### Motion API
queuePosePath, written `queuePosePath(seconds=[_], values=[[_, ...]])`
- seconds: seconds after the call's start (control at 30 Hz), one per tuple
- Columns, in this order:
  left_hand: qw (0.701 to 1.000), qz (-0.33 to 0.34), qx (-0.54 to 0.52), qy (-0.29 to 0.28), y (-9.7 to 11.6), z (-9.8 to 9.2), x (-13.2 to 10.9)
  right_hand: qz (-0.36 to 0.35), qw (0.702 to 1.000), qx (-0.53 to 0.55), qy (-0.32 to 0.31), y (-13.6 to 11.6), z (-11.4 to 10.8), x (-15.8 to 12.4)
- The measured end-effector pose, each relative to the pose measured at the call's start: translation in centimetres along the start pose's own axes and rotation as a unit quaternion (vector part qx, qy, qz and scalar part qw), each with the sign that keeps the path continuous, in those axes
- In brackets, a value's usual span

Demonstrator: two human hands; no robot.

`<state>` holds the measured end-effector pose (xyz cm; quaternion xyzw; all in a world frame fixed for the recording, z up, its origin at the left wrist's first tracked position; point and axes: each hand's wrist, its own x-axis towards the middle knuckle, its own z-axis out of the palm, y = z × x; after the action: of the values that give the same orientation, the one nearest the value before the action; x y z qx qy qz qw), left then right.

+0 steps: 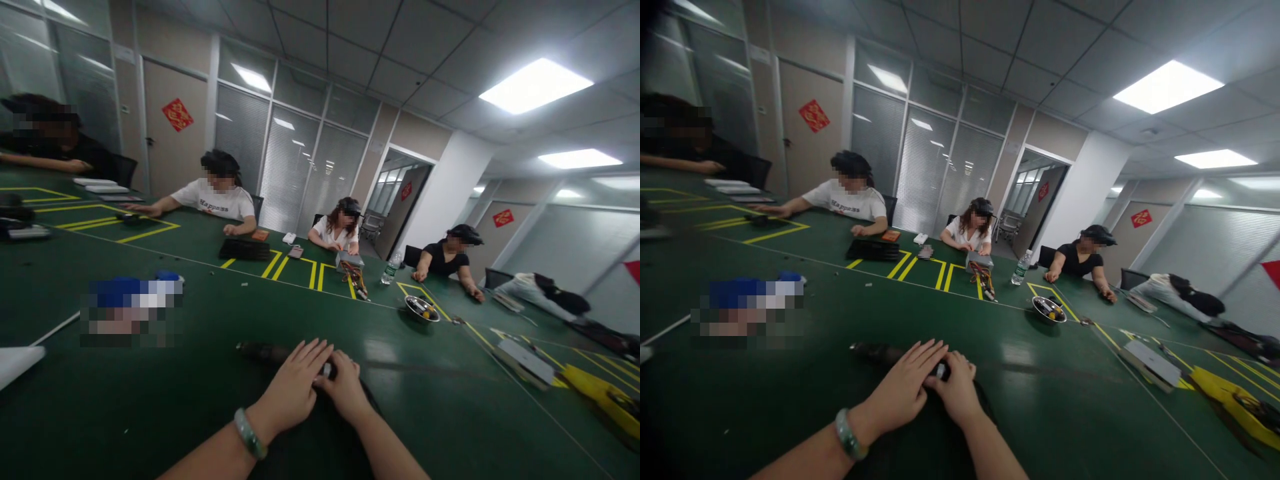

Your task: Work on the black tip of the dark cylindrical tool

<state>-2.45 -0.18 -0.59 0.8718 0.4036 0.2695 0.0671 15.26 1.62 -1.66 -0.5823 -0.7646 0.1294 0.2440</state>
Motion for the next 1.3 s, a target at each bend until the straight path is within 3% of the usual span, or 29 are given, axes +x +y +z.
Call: queuePosePath(seconds=[0.1, 0.23, 0.4, 0.47, 0.57, 0.67, 0.77, 0.93, 1.3], values=[[0.999, -0.04, 0.03, 0.0, -0.7, 0.2, -0.3, -0.063, 0.998, 0.025, -0.019, -2.3, 1.8, 0.8], [0.996, -0.076, 0.041, 0.012, -1.0, 0.3, -0.3, -0.094, 0.995, -0.035, 0.007, -1.4, 0.9, -1.3], [0.995, -0.092, 0.019, 0.014, -0.9, 0.4, 0.1, 0.025, 0.976, -0.206, 0.072, 2.9, -1.3, -7.5], [0.996, -0.092, 0.006, 0.018, -0.8, 0.2, 0.1, 0.068, 0.972, -0.221, 0.05, 4.6, -2.1, -9.6], [0.996, -0.092, -0.012, 0.021, -0.7, -0.1, 0.1, 0.073, 0.982, -0.173, -0.002, 6.3, -3.5, -10.8], [0.995, -0.092, -0.022, 0.016, -0.5, -0.3, -0.1, 0.061, 0.991, -0.117, -0.003, 7.3, -5.3, -9.4], [0.996, -0.088, -0.026, 0.008, -0.4, -0.3, -0.1, 0.053, 0.993, -0.104, 0.017, 7.9, -6.7, -6.1], [0.996, -0.091, -0.013, -0.004, -0.3, -0.5, -0.1, 0.049, 0.993, -0.111, 0.01, 8.2, -7.0, -1.4], [0.996, -0.084, 0.0, -0.007, 0.1, -0.7, 0.1, -0.013, 0.997, -0.068, 0.04, 7.7, -7.1, -2.9]])
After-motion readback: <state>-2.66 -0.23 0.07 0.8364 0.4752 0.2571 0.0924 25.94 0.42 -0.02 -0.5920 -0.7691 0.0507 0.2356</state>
